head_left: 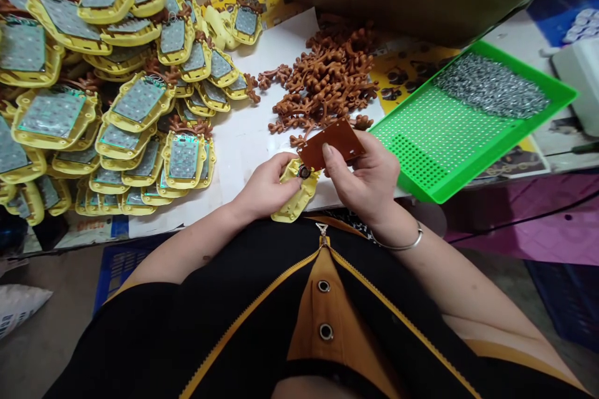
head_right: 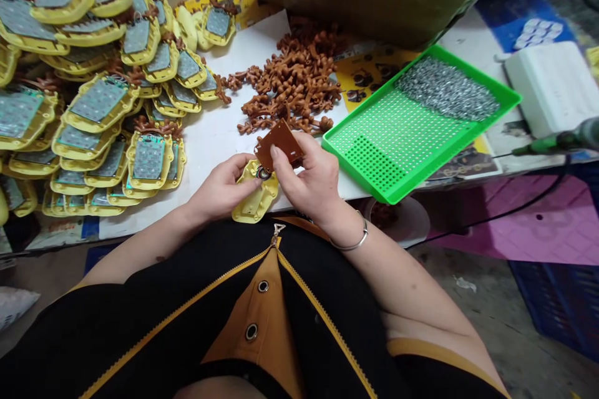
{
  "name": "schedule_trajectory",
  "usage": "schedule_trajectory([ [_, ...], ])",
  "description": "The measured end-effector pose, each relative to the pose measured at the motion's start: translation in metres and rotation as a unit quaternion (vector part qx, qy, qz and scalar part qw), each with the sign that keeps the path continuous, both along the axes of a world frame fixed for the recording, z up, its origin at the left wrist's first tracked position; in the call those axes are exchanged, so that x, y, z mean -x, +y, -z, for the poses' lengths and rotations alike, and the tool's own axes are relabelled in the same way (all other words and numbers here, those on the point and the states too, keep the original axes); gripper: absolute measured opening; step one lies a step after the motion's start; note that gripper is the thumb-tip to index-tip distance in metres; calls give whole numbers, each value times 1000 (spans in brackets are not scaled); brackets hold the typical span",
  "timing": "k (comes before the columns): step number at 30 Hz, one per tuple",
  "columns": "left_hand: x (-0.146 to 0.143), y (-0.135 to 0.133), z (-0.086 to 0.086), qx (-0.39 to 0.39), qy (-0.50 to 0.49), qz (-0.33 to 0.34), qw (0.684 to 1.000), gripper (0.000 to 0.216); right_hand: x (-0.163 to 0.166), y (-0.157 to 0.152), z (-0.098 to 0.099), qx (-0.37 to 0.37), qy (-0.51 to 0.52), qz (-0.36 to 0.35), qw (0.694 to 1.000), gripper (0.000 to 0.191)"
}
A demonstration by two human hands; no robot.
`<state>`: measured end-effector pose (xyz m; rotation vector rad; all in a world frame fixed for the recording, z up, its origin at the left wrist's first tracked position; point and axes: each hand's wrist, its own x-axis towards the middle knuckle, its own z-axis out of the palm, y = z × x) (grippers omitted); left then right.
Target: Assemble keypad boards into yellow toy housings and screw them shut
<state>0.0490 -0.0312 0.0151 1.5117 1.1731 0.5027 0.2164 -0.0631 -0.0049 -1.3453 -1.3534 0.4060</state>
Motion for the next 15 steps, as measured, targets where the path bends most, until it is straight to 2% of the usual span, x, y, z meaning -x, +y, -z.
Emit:
schedule_trajectory([
  [4, 2, 1, 4, 120, -97, -46, 987, 31, -5, 3, 10, -46, -19, -47, 998, 19],
  [7, 2, 3, 4, 189, -132, -61, 971, 29, -10, 6, 13, -68, -43, -61, 995, 16],
  [15, 6, 14, 7, 271, -199, -78, 938, 29, -18, 8, 12, -63, -52, -99, 992, 14],
])
